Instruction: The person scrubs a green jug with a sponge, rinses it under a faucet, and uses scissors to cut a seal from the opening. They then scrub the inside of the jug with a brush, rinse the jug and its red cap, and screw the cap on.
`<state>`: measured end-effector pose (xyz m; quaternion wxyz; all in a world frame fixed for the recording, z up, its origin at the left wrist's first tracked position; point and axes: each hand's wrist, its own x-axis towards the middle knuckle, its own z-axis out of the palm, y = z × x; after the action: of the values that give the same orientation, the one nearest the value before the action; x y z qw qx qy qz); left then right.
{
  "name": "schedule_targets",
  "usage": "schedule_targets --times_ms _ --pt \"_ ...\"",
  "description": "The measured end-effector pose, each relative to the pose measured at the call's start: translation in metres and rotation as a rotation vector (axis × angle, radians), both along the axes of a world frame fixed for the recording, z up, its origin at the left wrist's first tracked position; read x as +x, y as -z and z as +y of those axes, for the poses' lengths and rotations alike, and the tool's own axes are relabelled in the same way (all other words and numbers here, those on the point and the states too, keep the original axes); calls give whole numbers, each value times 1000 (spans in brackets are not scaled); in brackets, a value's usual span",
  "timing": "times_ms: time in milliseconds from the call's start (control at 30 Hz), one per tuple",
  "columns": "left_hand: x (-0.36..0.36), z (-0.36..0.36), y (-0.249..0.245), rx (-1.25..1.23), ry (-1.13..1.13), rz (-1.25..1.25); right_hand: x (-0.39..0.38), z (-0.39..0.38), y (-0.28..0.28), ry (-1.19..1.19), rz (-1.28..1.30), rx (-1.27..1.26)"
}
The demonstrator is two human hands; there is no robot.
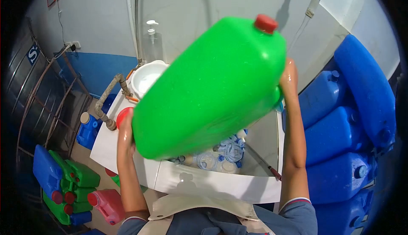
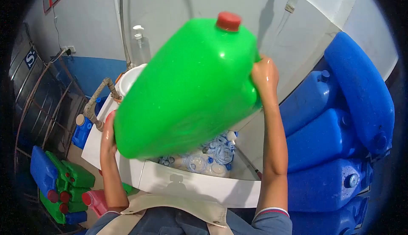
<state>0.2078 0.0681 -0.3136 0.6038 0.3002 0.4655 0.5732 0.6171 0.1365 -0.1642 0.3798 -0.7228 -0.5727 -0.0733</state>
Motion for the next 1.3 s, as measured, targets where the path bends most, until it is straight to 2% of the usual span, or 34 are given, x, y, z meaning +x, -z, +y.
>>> schedule_targets --times_ms 33,100,167,233,267,333,367,433,467,500,533,600,633,667,700,733,767,833,867,933,1000,1033,1133,1200,1300 --pt "3 8 -3 -7 6 4 1 -4 -2 -45 72 119" --pt "8 22 3 122 10 -26 22 4 4 -121 105 121" --pt "15 35 52 95 -14 -60 30 20 17 -202 139 138" --pt "32 17 75 -59 -33 -54 28 35 34 98 -57 -129" --pt "27 6 81 -54 -29 -53 17 32 37 137 -138 -225" --pt "12 -4 76 -172 -19 -94 -1 22 29 117 -98 -187" --pt "4 -6 53 -174 -11 -91 -7 12 24 95 -53 -179" --pt "-8 -5 -3 -33 0 21 1 6 13 48 -23 -127" --pt "-6 7 -8 -40 2 24 11 7 7 -21 13 12" --pt "-4 18 -12 84 -12 27 19 9 5 -92 51 148" --pt "-5 20 -9 205 -25 33 23 14 6 -93 59 136" --pt "14 27 26 152 -31 18 26 25 5 -120 62 174" --pt "22 32 41 109 -33 -6 27 31 15 -121 65 178" --pt "25 29 54 118 -32 -6 30 43 33 -14 5 -48" --pt "28 21 67 -23 -35 -56 34 55 46 96 -58 -271" --pt "31 22 70 -160 -38 -106 33 50 57 60 -15 -284" --pt "30 26 57 -148 -36 -110 33 41 73 22 27 -301" --pt "21 21 15 -115 -64 55 74 50 129 -265 227 -160" --pt "21 25 -2 -8 -60 148 78 39 149 -265 230 -171" --pt "26 45 -19 230 -81 259 83 13 177 -385 723 -32" --pt "69 39 -67 462 -113 300 81 1 210 -371 952 41" --pt "87 33 -90 531 -72 407 78 -5 227 -350 1049 77" --pt "137 31 -113 759 30 590 52 -21 277 -277 1291 143" --pt "164 21 -128 864 109 802 34 -30 300 -241 1403 147" --pt "205 10 -146 1141 232 904 7 -42 323 -203 1521 140"
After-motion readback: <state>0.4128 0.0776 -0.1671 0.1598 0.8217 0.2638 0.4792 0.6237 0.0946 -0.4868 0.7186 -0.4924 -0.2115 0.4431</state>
